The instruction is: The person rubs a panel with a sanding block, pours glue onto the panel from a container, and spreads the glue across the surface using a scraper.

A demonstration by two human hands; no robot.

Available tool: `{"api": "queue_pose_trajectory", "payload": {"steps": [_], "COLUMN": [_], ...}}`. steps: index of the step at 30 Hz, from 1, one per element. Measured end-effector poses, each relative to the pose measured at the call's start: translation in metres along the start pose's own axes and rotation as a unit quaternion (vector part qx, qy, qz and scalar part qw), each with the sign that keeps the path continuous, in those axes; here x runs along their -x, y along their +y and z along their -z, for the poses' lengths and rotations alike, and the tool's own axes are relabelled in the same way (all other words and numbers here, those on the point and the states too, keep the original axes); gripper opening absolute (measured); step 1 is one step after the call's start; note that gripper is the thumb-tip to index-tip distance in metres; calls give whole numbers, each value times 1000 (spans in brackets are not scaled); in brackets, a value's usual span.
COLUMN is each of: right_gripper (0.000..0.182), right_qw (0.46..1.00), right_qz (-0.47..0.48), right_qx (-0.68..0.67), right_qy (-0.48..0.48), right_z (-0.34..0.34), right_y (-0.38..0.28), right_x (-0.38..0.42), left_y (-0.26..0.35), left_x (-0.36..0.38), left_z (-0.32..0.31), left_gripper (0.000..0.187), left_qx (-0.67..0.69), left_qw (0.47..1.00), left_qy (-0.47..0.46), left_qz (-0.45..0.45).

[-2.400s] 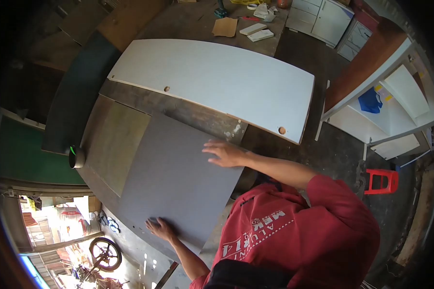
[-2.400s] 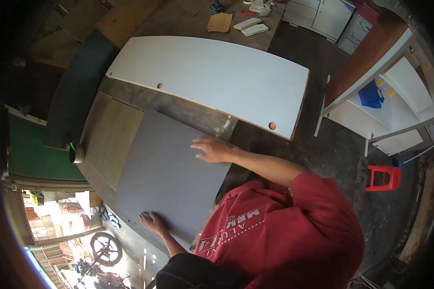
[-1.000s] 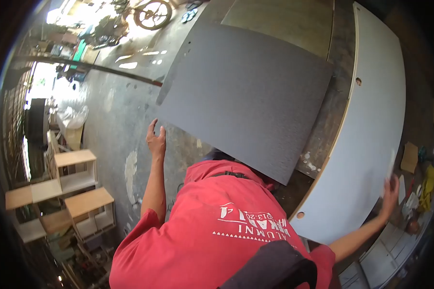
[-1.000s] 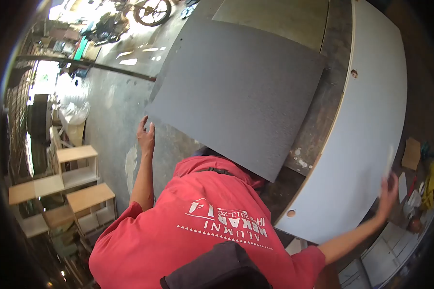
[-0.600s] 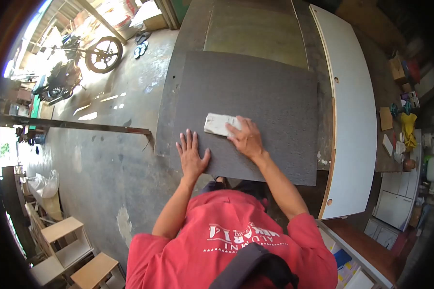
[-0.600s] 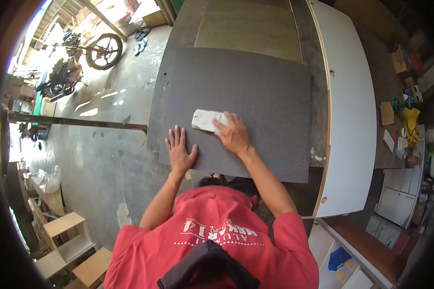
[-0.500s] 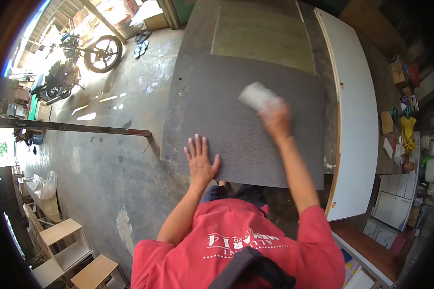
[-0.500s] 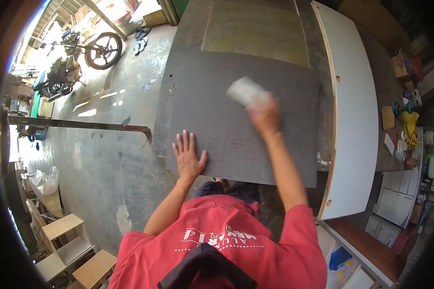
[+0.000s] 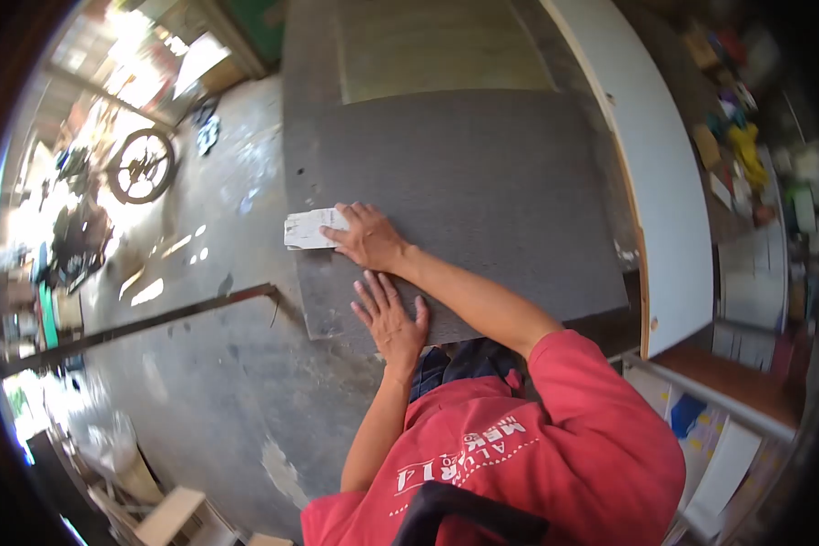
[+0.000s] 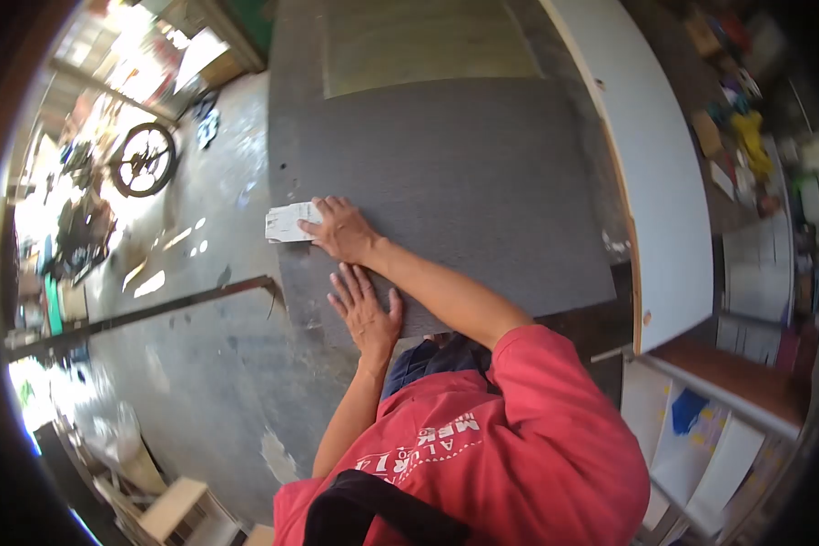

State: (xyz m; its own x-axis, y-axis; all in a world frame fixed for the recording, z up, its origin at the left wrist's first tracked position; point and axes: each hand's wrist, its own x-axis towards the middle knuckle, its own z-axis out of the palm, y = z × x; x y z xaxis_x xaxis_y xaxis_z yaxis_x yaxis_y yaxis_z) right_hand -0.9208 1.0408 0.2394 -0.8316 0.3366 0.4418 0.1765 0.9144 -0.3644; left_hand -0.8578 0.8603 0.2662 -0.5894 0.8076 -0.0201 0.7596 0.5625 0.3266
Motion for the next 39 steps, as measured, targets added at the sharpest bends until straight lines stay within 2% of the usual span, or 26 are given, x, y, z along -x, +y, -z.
{"api": "queue_pose_trajectory", "payload": {"steps": [2, 3, 4, 5, 6, 7, 8, 10, 12, 13, 15, 17, 18, 20, 21, 22, 24, 26, 28, 30, 31, 32, 33, 34, 37, 39], "right_gripper": [36, 40, 43, 46, 48, 50, 51, 50, 49, 51, 55, 58, 58, 53, 51, 52, 51, 51, 53, 49, 45, 47, 48, 49, 49, 47], "right_qw": [995, 978, 952, 930, 868, 808, 772, 740, 763, 788, 859, 917, 911, 859, 798, 755, 723, 808, 910, 934, 949, 939, 915, 887, 829, 805], "right_qz": [-85, -116, -232, -296, -320, -458, -539, -597, -557, -504, -457, -352, -364, -434, -516, -556, -592, -496, -379, -325, -283, -297, -335, -331, -426, -465], "right_qx": [43, 162, 197, 197, 335, 323, 309, 283, 306, 334, 222, 183, 185, 260, 299, 320, 308, 283, 145, 130, 129, 169, 213, 301, 330, 337], "right_qy": [-15, 68, 34, 89, 181, 182, 134, 128, 115, 115, 57, 52, 59, 80, 86, 133, 178, 145, 91, 67, 48, 40, 75, 112, 147, 147], "right_z": [41, 43, 80, 109, 123, 154, 192, 220, 218, 203, 192, 171, 178, 209, 230, 240, 239, 218, 188, 184, 186, 201, 205, 207, 214, 203], "right_y": [48, 110, 153, 213, 274, 301, 301, 255, 182, 133, 21, -47, -49, -35, -15, 11, 18, -27, -64, -60, -49, -25, 8, 49, 166, 211], "right_x": [16, 28, 33, 51, 84, 109, 135, 185, 237, 253, 264, 292, 303, 332, 346, 370, 377, 344, 320, 300, 287, 276, 271, 271, 252, 205], "left_y": [-1, -2, -1, 2, 4, 4, 3, 3, 5, 5, 1, -1, -5, -7, -9, -10, -13, -9, -17, -27, -33, -42, -52, -62, -81, -81], "left_x": [-1, 1, 3, 2, 2, 3, 3, 3, 3, 5, 6, 6, 6, 7, 7, 6, 10, 3, 6, 10, 12, 18, 27, 30, 39, 40], "left_z": [-6, -6, -5, 1, -1, -2, -2, -3, -4, -6, -11, -17, -18, -21, -23, -23, -23, -28, -28, -12, -5, 1, 5, 8, 8, 12], "left_gripper": [82, 81, 80, 78, 78, 78, 77, 76, 75, 75, 74, 75, 75, 76, 76, 76, 76, 76, 75, 75, 75, 75, 75, 75, 75, 76], "left_qx": [-3, -7, -12, -13, -10, -15, -21, -28, -44, -44, -64, -71, -79, -76, -81, -86, -91, -86, -66, -76, -39, -1, -6, -10, 4, 15], "left_qw": [1000, 1000, 1000, 1000, 1000, 1000, 999, 999, 998, 998, 997, 996, 995, 995, 995, 994, 994, 994, 996, 996, 998, 998, 999, 999, 999, 999], "left_qy": [6, 11, 18, 14, 7, 15, 24, 19, 28, 18, 29, 29, 35, 34, 36, 39, 35, 39, 33, 37, 17, -4, 12, 24, 2, -1], "left_qz": [-18, -16, -13, -13, -21, -17, -18, -35, -22, -39, -30, -45, -43, -54, -54, -54, -54, -52, -52, -36, -52, -69, -40, -18, -45, -33]}}
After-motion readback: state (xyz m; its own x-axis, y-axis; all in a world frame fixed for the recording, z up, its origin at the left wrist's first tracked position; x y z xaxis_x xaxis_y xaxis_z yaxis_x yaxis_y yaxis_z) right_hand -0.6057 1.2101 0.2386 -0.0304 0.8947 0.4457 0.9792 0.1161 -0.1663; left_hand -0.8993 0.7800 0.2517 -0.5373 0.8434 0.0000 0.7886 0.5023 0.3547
